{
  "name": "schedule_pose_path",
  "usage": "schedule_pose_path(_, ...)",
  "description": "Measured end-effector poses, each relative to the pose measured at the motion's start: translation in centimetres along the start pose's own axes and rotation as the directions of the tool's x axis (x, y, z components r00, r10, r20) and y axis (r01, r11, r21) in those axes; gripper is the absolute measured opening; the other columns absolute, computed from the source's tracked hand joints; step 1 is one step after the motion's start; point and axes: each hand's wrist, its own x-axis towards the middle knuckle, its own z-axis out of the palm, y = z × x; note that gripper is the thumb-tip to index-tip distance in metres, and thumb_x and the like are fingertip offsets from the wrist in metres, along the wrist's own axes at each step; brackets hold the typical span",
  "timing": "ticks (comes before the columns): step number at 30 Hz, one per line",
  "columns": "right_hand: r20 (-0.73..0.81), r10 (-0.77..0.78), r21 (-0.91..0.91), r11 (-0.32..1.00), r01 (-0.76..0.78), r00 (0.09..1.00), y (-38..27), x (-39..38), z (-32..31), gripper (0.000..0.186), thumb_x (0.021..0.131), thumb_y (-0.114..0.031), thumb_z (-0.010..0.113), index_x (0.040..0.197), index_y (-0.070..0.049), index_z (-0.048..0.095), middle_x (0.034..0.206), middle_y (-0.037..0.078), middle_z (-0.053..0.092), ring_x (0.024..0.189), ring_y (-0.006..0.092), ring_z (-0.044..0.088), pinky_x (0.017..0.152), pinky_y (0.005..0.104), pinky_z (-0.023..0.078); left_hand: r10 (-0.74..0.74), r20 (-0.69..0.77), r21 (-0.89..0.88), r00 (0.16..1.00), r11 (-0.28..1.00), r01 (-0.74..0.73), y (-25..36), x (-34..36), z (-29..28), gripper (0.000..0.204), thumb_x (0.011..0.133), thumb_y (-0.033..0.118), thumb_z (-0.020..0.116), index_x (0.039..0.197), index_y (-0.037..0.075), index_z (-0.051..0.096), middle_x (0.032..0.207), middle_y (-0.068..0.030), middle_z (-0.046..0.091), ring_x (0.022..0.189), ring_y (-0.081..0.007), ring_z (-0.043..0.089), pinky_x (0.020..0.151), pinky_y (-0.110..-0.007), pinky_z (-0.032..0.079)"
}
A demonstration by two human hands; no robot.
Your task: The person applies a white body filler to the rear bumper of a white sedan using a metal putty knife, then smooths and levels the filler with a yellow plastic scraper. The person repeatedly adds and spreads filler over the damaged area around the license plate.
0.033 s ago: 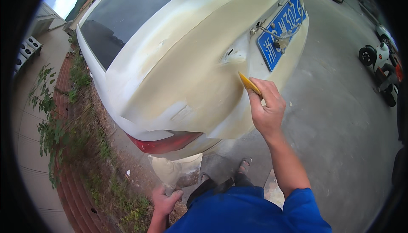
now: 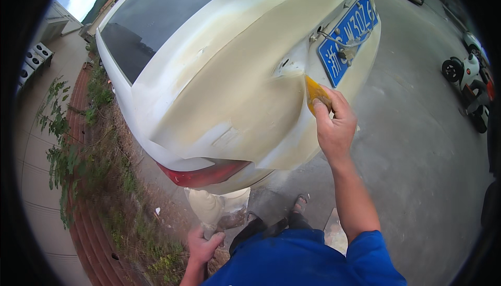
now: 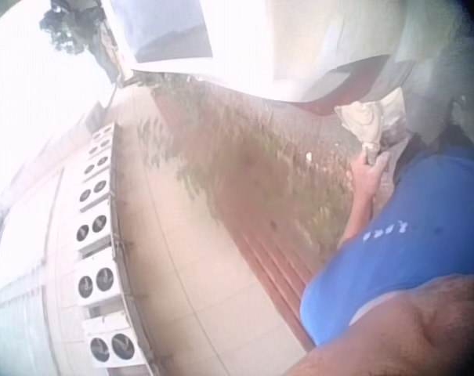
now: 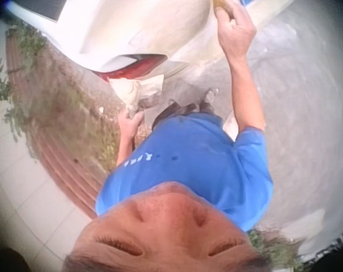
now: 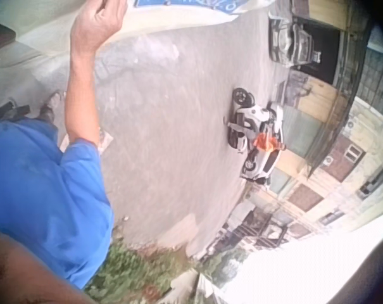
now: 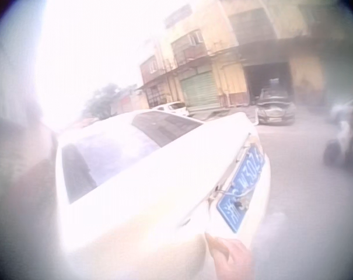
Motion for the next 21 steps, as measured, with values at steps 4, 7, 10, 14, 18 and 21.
schedule_pose_path(4,0.045,0.243,0.023,0.969,-0.245,0.969,-1.4,2.0,1.2,0.026,0.086,0.001,0.059,0.11,0.003,0.071,0.096,0.013,0.071,0.077,0.02,0.066,0.07,0.03,0.052,-0.011,0.036,-0.15,0.999,0.989,0.016,-0.6,-0.8,-0.2,0.008,0.083,0.006,0.069,0.088,0.0,0.067,0.07,-0.0036,0.065,0.06,-0.0109,0.061,0.056,-0.027,0.048)
schedule_pose_path(7,0.076,0.136,-0.03,0.991,-0.134,0.988,-3.7,1.1,2.6,0.027,0.084,0.003,0.058,0.108,0.003,0.071,0.094,0.014,0.071,0.076,0.0219,0.066,0.071,0.0314,0.052,-0.015,0.06,-0.135,0.998,0.991,0.023,-1.0,-1.0,-1.2,0.007,0.085,0.006,0.067,0.088,0.0,0.066,0.07,-0.0035,0.065,0.06,-0.0108,0.061,0.057,-0.026,0.048)
schedule_pose_path(10,0.152,-0.024,-0.074,0.997,0.036,0.988,-6.2,-1.0,4.2,0.027,0.083,0.004,0.059,0.108,0.004,0.07,0.092,0.013,0.07,0.077,0.0213,0.065,0.072,0.031,0.051,-0.013,0.099,-0.088,0.995,0.996,0.022,-1.3,-0.5,-2.6,0.008,0.086,0.008,0.067,0.088,0.001,0.066,0.07,-0.0037,0.065,0.061,-0.0106,0.061,0.057,-0.026,0.048)
schedule_pose_path(14,0.222,-0.225,-0.169,0.95,0.264,0.949,-8.7,-3.6,6.4,0.025,0.083,0.007,0.062,0.107,0.003,0.069,0.095,0.015,0.071,0.083,0.0256,0.067,0.078,0.0326,0.053,0.007,0.162,-0.126,0.987,0.992,0.014,-1.3,0.0,-4.6,0.009,0.088,0.009,0.066,0.091,0.001,0.065,0.07,-0.0031,0.065,0.061,-0.0101,0.061,0.058,-0.026,0.048)
schedule_pose_path(18,0.325,-0.308,-0.181,0.908,0.378,0.894,-11.0,-6.7,8.3,0.027,0.078,0.007,0.065,0.104,0.002,0.069,0.099,0.018,0.07,0.089,0.0358,0.066,0.08,0.0403,0.053,0.017,0.216,-0.108,0.976,0.994,0.007,-1.2,0.5,-6.5,0.012,0.088,0.01,0.066,0.095,0.0,0.064,0.07,-0.0023,0.065,0.061,-0.0096,0.061,0.058,-0.026,0.048)
schedule_pose_path(21,0.416,-0.291,-0.138,0.916,0.377,0.861,-12.2,-8.0,8.4,0.03,0.076,0.008,0.063,0.105,0.001,0.068,0.101,0.018,0.07,0.09,0.0364,0.065,0.08,0.0416,0.053,-0.014,0.237,-0.107,0.972,0.993,0.041,-1.1,1.1,-8.0,0.015,0.09,0.013,0.067,0.096,-0.001,0.064,0.069,-0.0019,0.065,0.061,-0.0088,0.06,0.058,-0.027,0.049)
